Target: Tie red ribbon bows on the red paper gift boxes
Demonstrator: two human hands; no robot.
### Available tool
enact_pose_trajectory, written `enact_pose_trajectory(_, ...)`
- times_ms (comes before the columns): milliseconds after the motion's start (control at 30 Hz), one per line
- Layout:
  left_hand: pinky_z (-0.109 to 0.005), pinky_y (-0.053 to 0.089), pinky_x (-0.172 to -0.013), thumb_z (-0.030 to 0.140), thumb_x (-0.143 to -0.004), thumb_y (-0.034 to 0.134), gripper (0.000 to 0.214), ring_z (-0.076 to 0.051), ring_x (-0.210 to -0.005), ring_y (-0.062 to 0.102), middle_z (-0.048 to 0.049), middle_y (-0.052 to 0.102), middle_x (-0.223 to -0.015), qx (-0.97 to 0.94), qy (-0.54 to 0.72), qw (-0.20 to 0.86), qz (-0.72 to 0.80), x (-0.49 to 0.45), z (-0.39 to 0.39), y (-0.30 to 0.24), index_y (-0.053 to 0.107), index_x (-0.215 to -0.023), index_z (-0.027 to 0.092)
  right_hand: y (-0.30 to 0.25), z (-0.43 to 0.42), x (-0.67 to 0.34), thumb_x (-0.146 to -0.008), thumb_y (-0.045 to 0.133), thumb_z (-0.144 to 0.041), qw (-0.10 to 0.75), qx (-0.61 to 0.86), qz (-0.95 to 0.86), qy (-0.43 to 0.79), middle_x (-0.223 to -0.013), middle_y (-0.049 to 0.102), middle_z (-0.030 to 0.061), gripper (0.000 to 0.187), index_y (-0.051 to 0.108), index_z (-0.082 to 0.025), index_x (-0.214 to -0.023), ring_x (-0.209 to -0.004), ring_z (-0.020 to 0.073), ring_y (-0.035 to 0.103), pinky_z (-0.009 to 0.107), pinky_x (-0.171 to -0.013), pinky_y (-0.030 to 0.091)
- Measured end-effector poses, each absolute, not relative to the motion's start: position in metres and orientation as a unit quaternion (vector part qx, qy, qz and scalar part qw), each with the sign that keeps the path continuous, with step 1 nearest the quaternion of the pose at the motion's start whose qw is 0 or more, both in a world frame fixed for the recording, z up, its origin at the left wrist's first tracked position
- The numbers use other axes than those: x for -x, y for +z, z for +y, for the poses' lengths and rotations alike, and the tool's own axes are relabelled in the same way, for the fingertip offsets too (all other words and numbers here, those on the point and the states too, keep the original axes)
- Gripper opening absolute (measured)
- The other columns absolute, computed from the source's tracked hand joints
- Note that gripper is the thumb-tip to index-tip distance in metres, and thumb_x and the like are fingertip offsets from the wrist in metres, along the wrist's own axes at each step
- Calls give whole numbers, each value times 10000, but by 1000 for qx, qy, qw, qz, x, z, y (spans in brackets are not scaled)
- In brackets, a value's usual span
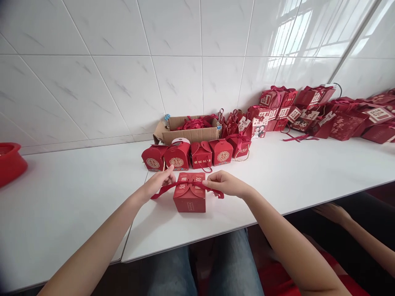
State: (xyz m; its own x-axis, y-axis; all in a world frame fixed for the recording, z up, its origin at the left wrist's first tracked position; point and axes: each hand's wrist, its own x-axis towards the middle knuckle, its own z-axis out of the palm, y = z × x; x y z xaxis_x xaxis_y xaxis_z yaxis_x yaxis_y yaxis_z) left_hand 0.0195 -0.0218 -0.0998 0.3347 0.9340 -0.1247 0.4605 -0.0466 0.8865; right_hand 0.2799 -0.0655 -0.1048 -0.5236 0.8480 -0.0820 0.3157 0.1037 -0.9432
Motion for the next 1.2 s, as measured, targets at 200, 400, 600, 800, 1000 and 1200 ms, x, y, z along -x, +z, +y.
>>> enact_pose_trajectory(200,-263,373,-567,616,-725,609,454,-130,-593,452,15,481,-619,-746,221,457,430,-21,-29,-91,520,-615,185,-109,-58,-282,-848,629,-407,339,295,-668,593,-818,646,46,283,679,-130,-878,-734,135,577,282,-732,464)
enact_pose_trajectory(400,-348,467,-842,475,-721,687,354,-198,-914,575,-49,625,-1027,-773,325,328,435,-31,-29,-93,584,-938,215,-107,-50,-261,-810,684,-341,412,308,-622,591,-868,676,32,259,684,-174,-1008,-782,137,611,292,-779,484)
enact_pose_trajectory(600,-337,488,-793,411,-782,621,278,-204,-862,631,-33,690,-944,-811,323,281,400,-52,-30,-86,628,-986,223,-102,-55,-255,-848,624,-391,418,310,-633,574,-798,650,24,309,656,-168,-1058,-725,132,597,301,-749,494)
enact_pose_trajectory(800,-304,476,-695,282,-792,531,160,-187,-760,632,-22,707,-842,-809,344,237,415,-64,-28,-85,658,-850,205,-102,-62,-258,-832,636,-399,413,350,-659,521,-695,596,-11,312,572,-184,-1049,-631,115,528,257,-609,425)
enact_pose_trajectory(1000,-296,446,-651,319,-804,526,174,-172,-681,597,-14,683,-746,-811,347,218,419,-66,-29,-84,629,-729,199,-110,-62,-243,-814,602,-456,428,477,-674,367,-487,360,-84,289,585,-177,-891,-450,85,303,234,-459,241)
enact_pose_trajectory(1200,-275,453,-637,352,-798,545,181,-153,-683,574,-17,654,-766,-778,353,309,418,-66,-27,-82,598,-740,188,-112,-61,-234,-855,507,-428,421,473,-698,334,-696,592,16,298,648,-166,-854,-590,133,480,264,-564,374)
